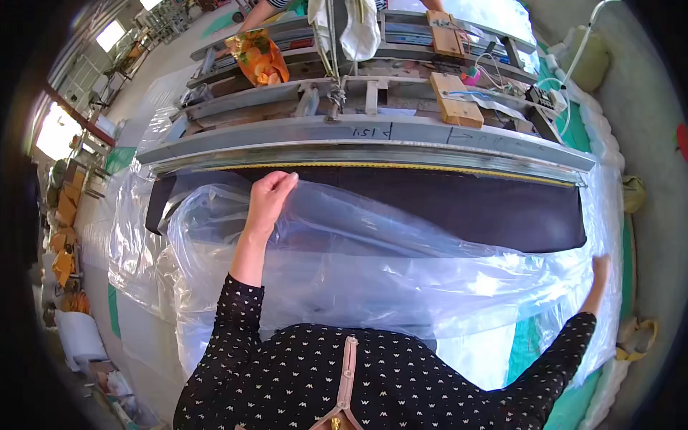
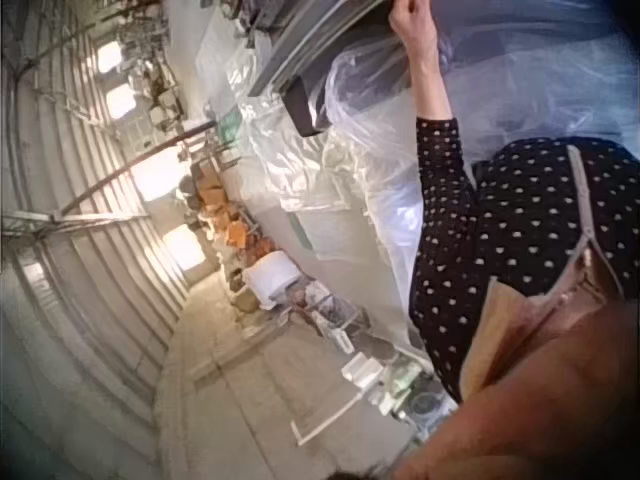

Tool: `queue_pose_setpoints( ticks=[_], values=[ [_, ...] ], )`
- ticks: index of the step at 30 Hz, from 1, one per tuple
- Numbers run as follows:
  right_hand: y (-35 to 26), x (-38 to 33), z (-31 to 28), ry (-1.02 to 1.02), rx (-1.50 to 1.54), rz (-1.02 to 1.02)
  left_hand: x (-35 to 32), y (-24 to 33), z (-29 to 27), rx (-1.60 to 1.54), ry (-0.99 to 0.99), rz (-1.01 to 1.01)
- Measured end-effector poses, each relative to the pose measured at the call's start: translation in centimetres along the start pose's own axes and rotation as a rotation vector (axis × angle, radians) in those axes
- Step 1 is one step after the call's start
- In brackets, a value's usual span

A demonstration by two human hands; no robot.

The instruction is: The person straightens and aligns a large plastic sheet along a metal machine frame by hand, repeatedly stretching its edges and smoothing it out over the surface.

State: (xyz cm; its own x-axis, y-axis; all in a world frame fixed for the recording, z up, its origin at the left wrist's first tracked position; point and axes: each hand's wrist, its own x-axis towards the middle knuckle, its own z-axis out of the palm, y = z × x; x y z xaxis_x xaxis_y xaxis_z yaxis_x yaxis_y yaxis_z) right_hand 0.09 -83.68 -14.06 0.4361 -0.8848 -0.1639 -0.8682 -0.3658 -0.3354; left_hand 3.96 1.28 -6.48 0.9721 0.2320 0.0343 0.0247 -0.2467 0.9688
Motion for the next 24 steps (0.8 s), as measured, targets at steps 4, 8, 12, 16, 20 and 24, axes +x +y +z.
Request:
queue_pose_setpoints(
  ticks=[4, 8, 12, 16, 20, 24],
  values=[
    [-18.6, -20.7, 4.5, 0.160, 0.024, -1.153, -0.1, -0.4, -1.3, 0.012, 0.051, -0.017],
    [-27.9, -45.6, 7.7, -0.724, 0.372, -1.338, -0.4, -0.7, -3.4, 0.046, 0.024, 0.005],
    [-30.2, -50.6, 10.5, -0.935, 0.276, -1.411, -0.6, 1.2, -7.0, 0.383, 0.162, 0.318],
    [-29.9, -51.5, 13.0, -0.709, 0.297, -1.414, -0.2, -2.3, -21.2, 1.139, 0.395, -0.047],
    [-28.6, -50.3, 10.4, -0.969, 0.172, -1.280, -3.2, -8.2, -25.0, 1.115, 0.359, 0.154],
    [-26.1, -42.2, 6.9, -0.841, 0.184, -1.120, -6.5, -5.0, -17.3, 0.973, 0.221, 0.056]
  ],
)
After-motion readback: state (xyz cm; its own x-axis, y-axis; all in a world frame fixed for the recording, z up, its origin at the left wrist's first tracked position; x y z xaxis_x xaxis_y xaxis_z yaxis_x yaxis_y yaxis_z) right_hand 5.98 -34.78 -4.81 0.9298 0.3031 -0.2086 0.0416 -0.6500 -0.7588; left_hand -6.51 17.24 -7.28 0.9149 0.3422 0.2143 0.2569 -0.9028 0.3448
